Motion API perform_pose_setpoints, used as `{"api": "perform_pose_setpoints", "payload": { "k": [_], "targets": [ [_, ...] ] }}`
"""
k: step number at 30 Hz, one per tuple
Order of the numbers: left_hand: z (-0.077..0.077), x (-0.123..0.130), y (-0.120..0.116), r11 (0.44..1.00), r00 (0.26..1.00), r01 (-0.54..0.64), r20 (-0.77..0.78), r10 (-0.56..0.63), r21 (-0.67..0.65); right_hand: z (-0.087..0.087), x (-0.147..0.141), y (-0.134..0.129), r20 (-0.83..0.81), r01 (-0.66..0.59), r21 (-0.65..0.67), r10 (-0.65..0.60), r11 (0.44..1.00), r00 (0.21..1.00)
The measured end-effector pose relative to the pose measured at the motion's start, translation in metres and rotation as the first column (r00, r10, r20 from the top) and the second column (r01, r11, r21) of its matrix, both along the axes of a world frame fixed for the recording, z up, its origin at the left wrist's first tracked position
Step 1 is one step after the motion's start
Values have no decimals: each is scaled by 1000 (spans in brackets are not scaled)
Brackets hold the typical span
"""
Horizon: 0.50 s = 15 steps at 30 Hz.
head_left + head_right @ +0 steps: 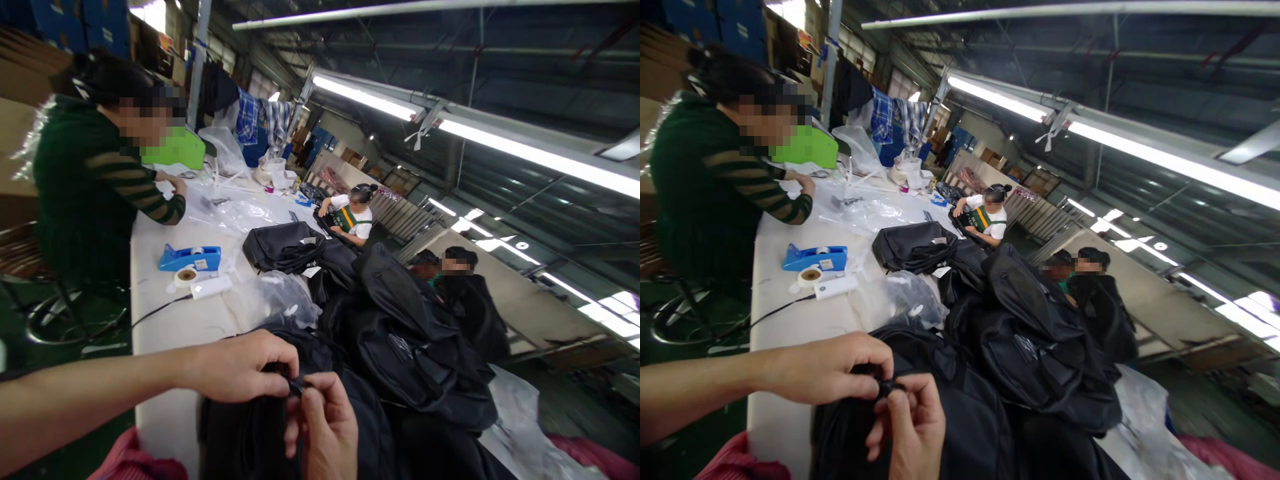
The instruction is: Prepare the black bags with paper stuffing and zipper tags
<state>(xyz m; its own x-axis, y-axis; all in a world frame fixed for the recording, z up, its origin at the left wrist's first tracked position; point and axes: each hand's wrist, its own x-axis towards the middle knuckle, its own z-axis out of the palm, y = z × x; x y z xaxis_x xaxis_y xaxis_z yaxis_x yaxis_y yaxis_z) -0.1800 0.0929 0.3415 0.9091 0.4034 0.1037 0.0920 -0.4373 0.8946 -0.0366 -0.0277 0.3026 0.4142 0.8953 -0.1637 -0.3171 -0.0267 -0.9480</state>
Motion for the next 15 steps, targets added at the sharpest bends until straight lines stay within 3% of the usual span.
{"api": "perform_pose_setpoints", "payload": {
  "k": [4,7,9,12,13,15],
  "targets": [
    [-6,-5,6,993,998,16,-51,-22,-114,-12,10,-1,93,-152,23,149,988,984],
    [-15,-5,12,967,999,29,-27,-37,-251,-17,13,-1,160,-119,31,112,992,981],
    [-26,-1,17,870,995,87,-4,-102,-485,-18,15,0,290,-148,77,120,986,950],
    [-46,5,21,618,975,172,44,-217,-767,-21,18,2,518,-236,114,145,965,843],
    [-52,7,21,566,969,188,58,-240,-803,-22,19,3,555,-236,96,144,967,819],
    [-59,8,20,529,959,214,75,-272,-821,-24,19,3,546,-201,33,151,979,824]
  ]
}}
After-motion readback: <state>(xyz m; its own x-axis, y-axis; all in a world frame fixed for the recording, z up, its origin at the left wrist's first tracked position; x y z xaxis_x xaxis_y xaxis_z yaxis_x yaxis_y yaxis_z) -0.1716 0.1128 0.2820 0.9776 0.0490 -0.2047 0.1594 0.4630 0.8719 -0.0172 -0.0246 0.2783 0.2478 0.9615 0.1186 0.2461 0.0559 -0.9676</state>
